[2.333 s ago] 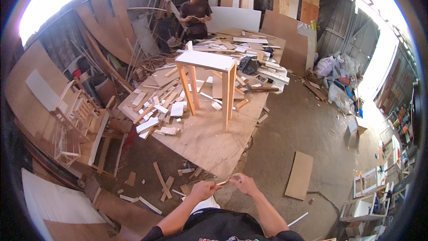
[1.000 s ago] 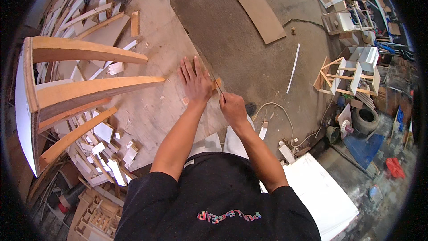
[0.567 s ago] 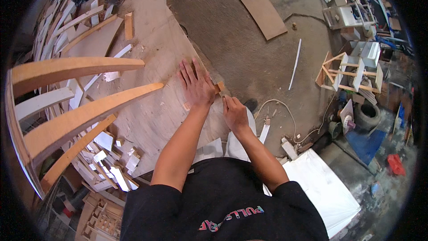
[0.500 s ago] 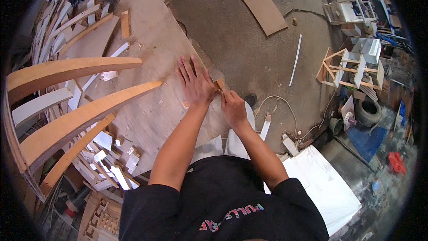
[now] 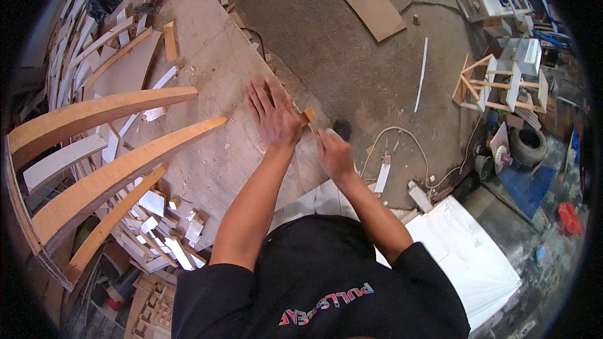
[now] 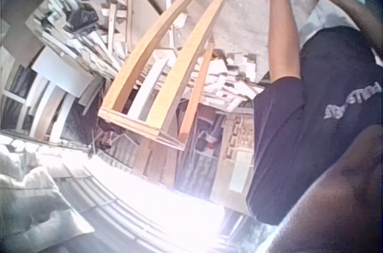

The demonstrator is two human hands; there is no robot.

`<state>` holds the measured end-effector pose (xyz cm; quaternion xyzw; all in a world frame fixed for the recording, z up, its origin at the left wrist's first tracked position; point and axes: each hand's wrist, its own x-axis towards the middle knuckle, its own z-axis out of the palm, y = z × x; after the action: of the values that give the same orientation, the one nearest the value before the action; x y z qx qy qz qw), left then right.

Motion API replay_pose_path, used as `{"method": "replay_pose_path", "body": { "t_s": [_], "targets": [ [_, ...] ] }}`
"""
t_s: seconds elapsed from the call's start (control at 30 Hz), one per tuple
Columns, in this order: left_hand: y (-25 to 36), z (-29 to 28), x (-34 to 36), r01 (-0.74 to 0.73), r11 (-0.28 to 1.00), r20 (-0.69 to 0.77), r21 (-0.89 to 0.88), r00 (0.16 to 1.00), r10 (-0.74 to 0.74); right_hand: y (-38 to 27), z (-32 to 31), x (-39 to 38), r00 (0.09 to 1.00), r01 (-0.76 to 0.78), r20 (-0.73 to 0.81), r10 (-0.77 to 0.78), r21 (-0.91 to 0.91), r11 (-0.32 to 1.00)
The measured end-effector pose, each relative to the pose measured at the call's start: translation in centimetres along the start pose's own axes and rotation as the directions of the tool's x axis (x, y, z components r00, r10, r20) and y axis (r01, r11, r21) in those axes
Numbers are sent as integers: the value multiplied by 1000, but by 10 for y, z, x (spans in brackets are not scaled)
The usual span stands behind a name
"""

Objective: The person assembles wood components by carving a small wooden block, cutting a thin wood strip with pliers, and hammering nails to join wooden pieces together.

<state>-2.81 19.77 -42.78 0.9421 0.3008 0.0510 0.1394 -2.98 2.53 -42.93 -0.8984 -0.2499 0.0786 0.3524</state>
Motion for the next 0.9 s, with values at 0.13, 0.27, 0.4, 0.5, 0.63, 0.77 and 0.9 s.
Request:
{"method": "replay_pose_path", "body": {
  "t_s": [0.13,0.27,0.4,0.5,0.63,0.77,0.9],
  "targets": [
    [0,-5,3,-7,1000,14,7,1000,6,-4,1,-3,1000,4,-23,-4,-1,1000],
    [1,-2,1,1,1000,37,12,999,-2,-6,-8,-4,1000,-11,22,12,-32,999],
    [-1,0,-1,-14,1000,23,8,1000,14,-3,1,2,1000,-4,2,4,7,1000],
    [2,0,5,-1,1000,11,-10,1000,1,4,-6,-4,1000,24,-12,-24,27,999],
    [2,-4,3,2,1000,19,-22,1000,-2,-7,-5,6,999,-16,43,17,-21,1000],
    [1,-2,4,18,1000,44,-8,999,-18,-2,-11,-8,1000,22,-5,-22,23,999],
    [1,0,0,0,1000,20,-30,1000,0,-6,2,8,998,-47,34,48,-31,998]
  ]
}}
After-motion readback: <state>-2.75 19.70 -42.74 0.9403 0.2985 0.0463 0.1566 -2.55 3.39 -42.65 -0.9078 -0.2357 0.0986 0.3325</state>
